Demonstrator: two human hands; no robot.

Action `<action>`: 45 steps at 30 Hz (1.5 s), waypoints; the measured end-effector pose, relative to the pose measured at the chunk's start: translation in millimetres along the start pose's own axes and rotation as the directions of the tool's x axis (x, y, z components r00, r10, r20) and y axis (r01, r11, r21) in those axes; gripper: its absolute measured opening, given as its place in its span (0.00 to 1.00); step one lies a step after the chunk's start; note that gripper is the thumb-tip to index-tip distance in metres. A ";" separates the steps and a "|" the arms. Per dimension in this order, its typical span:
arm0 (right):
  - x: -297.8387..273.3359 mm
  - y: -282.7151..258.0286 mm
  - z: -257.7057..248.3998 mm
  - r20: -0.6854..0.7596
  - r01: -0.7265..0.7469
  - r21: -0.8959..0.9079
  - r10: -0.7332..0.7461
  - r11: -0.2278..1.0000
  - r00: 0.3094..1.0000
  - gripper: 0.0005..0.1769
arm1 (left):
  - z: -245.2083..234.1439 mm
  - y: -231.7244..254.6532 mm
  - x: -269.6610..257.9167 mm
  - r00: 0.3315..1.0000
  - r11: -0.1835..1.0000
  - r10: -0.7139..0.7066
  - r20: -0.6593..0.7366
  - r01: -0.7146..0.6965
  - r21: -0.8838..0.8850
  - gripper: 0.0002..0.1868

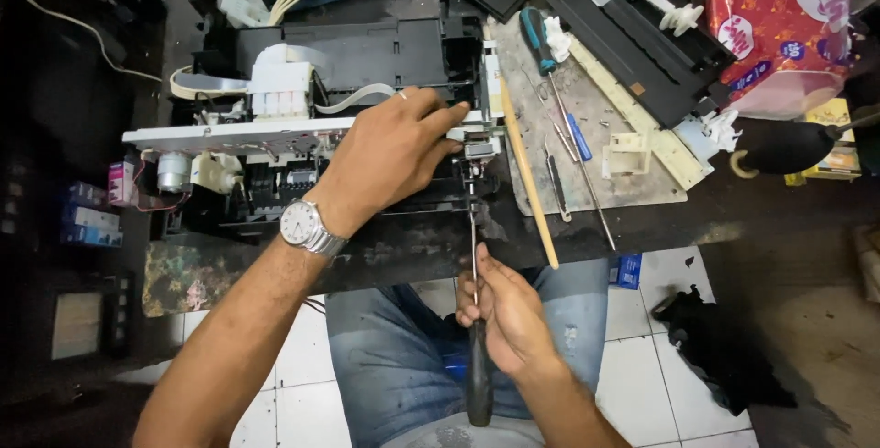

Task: The person uses a screwdriver to remove screws from a circuit board inside a disassembled electronic device. They then use the screwdriver to pry open a small white plastic component and place it on the table.

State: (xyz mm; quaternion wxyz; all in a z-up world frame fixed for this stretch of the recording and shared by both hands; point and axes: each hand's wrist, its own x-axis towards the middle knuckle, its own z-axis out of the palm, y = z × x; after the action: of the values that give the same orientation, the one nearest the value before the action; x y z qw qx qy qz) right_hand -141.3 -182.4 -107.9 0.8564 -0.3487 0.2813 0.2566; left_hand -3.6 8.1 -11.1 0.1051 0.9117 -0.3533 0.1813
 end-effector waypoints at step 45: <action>4.5 9.7 -4.4 0.073 0.172 -0.103 -0.165 0.980 0.984 0.17 | -42.6 46.8 -47.4 0.877 0.945 -0.251 -0.410 0.131 -0.299 0.18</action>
State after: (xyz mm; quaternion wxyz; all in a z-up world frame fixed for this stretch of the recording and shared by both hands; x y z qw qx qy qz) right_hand -145.6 -178.5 -117.9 0.8634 -0.4090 0.2088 0.2090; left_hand -78.9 16.3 11.5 0.3201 0.8549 -0.2483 0.3242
